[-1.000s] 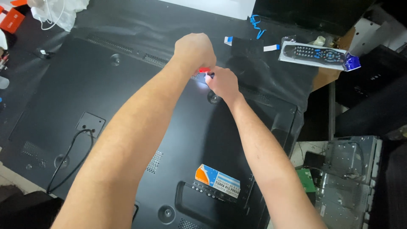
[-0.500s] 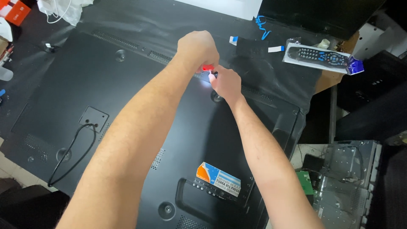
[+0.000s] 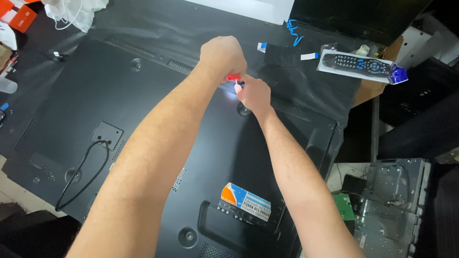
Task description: Removing screws from the back panel of a television using a manual screwdriver
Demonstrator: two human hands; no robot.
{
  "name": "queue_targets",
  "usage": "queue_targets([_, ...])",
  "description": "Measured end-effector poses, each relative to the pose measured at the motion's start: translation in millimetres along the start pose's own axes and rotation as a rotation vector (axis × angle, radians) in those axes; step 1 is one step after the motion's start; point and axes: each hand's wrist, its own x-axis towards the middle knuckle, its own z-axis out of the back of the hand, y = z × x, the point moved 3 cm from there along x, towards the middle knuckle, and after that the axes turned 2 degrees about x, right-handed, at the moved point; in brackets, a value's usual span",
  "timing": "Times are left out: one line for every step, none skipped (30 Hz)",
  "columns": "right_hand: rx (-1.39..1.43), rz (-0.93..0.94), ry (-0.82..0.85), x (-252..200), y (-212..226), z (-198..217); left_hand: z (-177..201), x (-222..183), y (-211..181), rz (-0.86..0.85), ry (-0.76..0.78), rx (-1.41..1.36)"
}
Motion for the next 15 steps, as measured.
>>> queue_targets([-0.004,-0.004,-0.011,-0.1,-0.1,0.5,0.8,-0.5,0.2,-0.001,-0.002,-0.003])
queue_targets([-0.004,-0.004,-0.012,0.0,0.8,0.3,1.3,-1.5,0.7,0.0,-0.002,-0.003])
queue_targets([-0.017,-0.025,0.007,0.5,1.1,-0.1,2.0,-2.4,0.8,-0.002,0.007,-0.008])
queue_targets([-0.029,-0.047,0.025,1.1,1.3,-0.5,2.8,-3.3,0.9,-0.004,0.016,-0.012])
queue_targets([-0.029,-0.048,0.024,1.0,2.4,0.0,3.3,-3.0,-0.1,-0.004,0.016,-0.011])
queue_targets([-0.038,-0.053,0.027,0.9,3.3,0.3,3.5,-2.7,-0.8,0.004,0.023,-0.001])
queue_targets([-0.048,-0.057,0.031,0.7,4.4,0.4,3.6,-2.5,-1.1,0.013,0.03,0.008])
queue_targets([-0.048,-0.057,0.031,0.7,3.4,-0.4,3.6,-2.8,-1.4,0.013,0.03,0.008])
queue_targets([-0.047,-0.06,0.03,1.0,2.9,-1.1,4.0,-3.3,-1.5,0.005,0.025,0.005])
queue_targets([-0.046,-0.062,0.029,1.2,2.4,-1.9,4.4,-3.7,-1.6,-0.004,0.02,0.002])
queue_targets([-0.045,-0.062,0.028,2.2,2.9,-2.5,4.7,-3.8,-1.6,-0.003,0.019,0.003])
queue_targets([-0.054,-0.096,0.056,3.1,2.3,-3.9,4.9,-3.7,-1.9,-0.005,0.02,0.007])
queue_targets([-0.064,-0.132,0.084,3.4,1.1,-5.3,4.6,-3.7,-2.5,-0.007,0.022,0.011])
queue_targets([-0.063,-0.133,0.084,2.6,1.2,-4.9,4.1,-2.7,-3.3,-0.008,0.023,0.012])
queue_targets([-0.061,-0.109,0.06,1.8,2.5,-4.1,3.6,-1.9,-3.5,-0.005,0.016,0.026])
